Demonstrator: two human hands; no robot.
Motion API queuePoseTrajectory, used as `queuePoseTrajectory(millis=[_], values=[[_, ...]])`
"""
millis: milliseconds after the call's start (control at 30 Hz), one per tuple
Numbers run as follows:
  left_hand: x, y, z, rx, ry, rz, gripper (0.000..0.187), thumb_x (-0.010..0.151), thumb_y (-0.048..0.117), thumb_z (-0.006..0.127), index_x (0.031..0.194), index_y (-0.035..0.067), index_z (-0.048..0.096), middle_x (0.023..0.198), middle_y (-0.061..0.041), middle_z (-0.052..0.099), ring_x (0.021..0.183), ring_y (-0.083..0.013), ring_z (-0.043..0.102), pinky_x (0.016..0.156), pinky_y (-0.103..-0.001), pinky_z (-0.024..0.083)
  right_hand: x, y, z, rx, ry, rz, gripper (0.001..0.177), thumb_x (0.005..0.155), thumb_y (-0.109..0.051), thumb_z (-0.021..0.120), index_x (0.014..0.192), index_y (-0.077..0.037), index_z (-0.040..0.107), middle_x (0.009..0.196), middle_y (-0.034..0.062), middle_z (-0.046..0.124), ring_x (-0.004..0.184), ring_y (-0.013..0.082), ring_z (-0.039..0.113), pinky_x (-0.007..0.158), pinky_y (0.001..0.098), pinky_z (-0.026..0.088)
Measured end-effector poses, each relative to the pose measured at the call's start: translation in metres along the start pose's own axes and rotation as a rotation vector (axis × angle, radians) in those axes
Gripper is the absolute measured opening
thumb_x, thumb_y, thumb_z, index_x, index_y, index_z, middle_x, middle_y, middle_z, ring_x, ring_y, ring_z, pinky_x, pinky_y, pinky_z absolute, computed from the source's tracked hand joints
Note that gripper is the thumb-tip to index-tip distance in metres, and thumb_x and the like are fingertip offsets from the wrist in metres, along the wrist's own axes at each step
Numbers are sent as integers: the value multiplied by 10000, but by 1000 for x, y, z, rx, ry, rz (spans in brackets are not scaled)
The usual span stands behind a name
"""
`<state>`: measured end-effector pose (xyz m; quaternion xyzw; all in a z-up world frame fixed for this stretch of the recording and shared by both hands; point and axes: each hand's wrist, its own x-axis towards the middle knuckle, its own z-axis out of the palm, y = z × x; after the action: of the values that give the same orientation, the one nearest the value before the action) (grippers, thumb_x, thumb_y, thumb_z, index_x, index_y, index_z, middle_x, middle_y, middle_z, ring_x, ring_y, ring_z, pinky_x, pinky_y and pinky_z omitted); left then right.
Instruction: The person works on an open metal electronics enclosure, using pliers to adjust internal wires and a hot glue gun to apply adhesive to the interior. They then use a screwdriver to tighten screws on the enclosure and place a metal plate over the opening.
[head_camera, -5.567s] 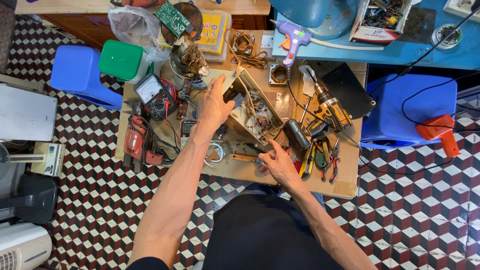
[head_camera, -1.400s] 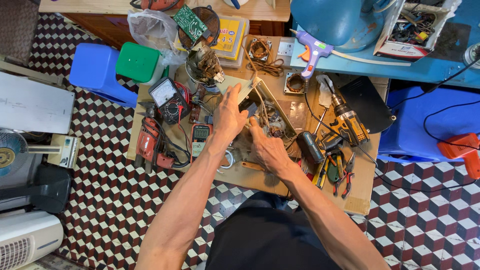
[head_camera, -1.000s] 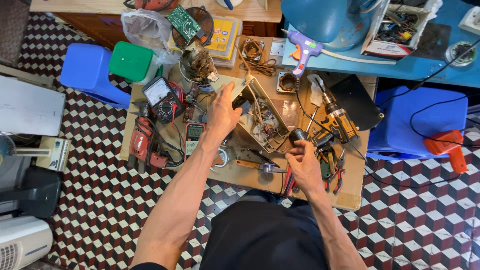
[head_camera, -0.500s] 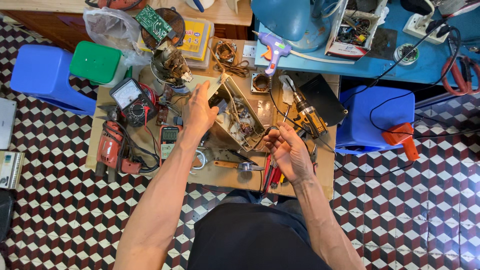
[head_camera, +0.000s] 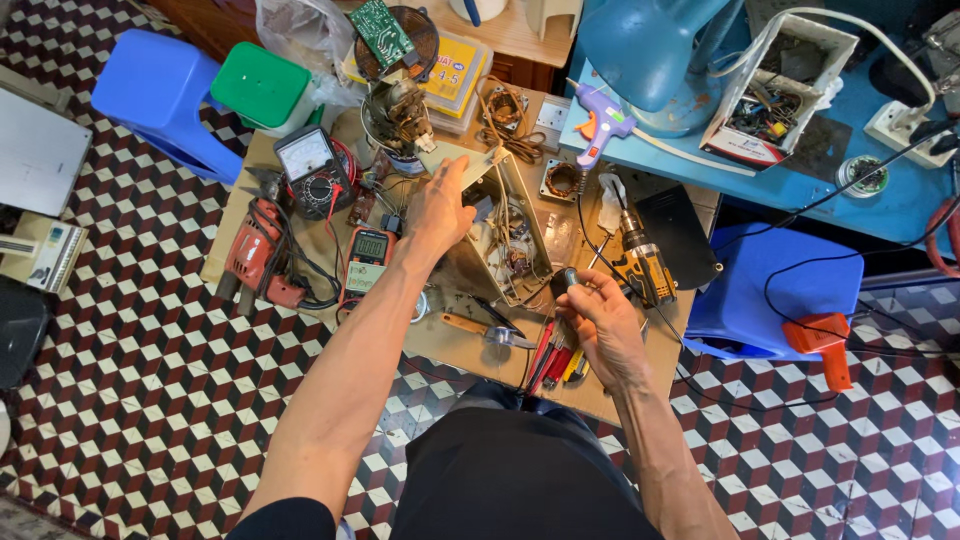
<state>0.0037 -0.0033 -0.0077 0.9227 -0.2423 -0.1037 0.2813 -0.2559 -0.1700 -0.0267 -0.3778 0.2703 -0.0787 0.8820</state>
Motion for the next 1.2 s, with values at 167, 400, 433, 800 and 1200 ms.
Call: queuePoseTrajectory(millis=[167, 400, 433, 800, 1200], values=[[3, 0, 4, -6, -2, 2, 759, 777, 79, 723, 1479, 116, 437, 1562, -197, 438, 1312, -418, 547, 1075, -448, 472, -14, 1, -9, -64, 75, -4, 299, 916, -56, 711, 1194, 16, 629, 1004, 118, 707, 914, 206, 713, 880, 334, 585], [0, 2, 0, -33, 15, 35, 735, 771, 46, 701, 1454, 55, 433, 1473, -185, 548, 1244, -409, 622, 1058, -445, 504, -27, 7, -12, -96, 168, 55, 262, 914, -19, 699, 1161, 66, 684, 1027, 181, 732, 930, 260, 735, 890, 358, 615], [0, 3, 0, -54, 18, 35, 743, 765, 32, 706, 1451, 45, 421, 1458, -206, 549, 1228, -423, 619, 1051, -445, 506, -27, 9, -11, -99, 167, 57, 269, 913, -17, 695, 1167, 71, 683, 1031, 186, 731, 936, 260, 736, 888, 361, 617], [-13, 12, 1, -35, 143, 44, 681, 739, 12, 838, 1317, 29, 479, 1271, -267, 578, 1106, -444, 638, 926, -463, 547, -18, 42, -11, -56, 118, 94, 327, 905, -6, 685, 1218, 75, 631, 1053, 168, 710, 967, 241, 729, 928, 354, 610], [-24, 18, 1, -111, 158, -59, 677, 760, 19, 803, 1334, 22, 445, 1328, -222, 551, 1068, -379, 674, 899, -427, 579, -26, 61, -19, -200, 126, 117, 281, 967, -90, 595, 1220, 23, 641, 774, 16, 601, 666, 86, 584, 633, 217, 493]])
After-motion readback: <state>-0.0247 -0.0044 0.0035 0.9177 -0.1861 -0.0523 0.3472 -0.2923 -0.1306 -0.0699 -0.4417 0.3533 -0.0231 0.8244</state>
